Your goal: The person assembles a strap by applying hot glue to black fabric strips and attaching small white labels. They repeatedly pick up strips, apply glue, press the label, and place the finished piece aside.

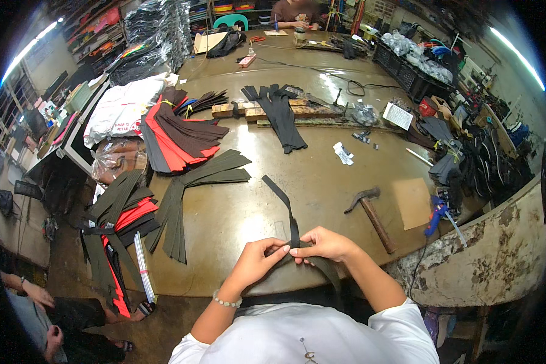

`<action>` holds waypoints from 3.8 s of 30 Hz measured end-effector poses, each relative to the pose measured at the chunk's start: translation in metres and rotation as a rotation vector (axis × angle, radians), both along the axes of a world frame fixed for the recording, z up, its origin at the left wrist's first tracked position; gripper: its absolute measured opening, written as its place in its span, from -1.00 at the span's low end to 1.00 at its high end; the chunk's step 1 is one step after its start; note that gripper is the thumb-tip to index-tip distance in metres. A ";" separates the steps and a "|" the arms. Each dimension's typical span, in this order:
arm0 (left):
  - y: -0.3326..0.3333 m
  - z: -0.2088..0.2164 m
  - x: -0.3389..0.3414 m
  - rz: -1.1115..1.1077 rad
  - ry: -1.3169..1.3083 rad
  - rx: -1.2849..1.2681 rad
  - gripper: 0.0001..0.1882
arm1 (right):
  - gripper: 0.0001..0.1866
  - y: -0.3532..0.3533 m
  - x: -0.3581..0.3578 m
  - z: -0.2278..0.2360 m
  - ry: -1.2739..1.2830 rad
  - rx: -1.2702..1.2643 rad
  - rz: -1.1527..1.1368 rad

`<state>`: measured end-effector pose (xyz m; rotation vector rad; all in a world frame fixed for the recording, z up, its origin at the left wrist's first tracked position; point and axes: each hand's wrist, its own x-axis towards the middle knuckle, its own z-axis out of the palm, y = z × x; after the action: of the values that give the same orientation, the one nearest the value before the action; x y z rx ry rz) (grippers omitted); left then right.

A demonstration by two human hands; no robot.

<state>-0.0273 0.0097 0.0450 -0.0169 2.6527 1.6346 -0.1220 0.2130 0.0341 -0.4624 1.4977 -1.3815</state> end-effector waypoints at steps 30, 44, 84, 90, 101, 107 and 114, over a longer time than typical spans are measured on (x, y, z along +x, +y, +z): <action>0.000 -0.065 -0.010 0.279 0.390 -0.162 -0.87 | -0.65 -0.087 -0.001 -0.035 1.144 0.429 -0.421; 0.001 -0.055 -0.006 0.310 0.403 -0.441 -0.84 | -0.76 -0.021 0.053 -0.029 1.190 -0.023 -0.383; -0.388 -0.092 0.252 1.402 0.184 -0.745 -0.83 | -0.71 0.093 0.044 -0.020 0.675 0.154 -0.918; -0.154 -0.171 0.274 0.824 -0.317 -0.421 -0.75 | -0.39 0.284 0.000 -0.065 1.107 0.711 -1.777; -0.018 0.000 0.094 0.111 0.011 0.401 -0.82 | -0.35 0.295 -0.051 -0.030 0.934 0.975 -1.413; 0.012 -0.039 0.029 0.300 0.281 -0.336 -0.75 | -0.48 0.183 -0.010 0.049 0.930 0.567 -1.037; 0.002 -0.049 0.019 0.194 0.339 -0.517 -0.62 | -0.53 0.040 0.011 0.047 1.019 0.190 -0.345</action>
<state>-0.0081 0.0117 -0.0044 -0.0080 3.3575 1.0088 -0.1115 0.2526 0.0809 -0.8926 2.6038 -1.2840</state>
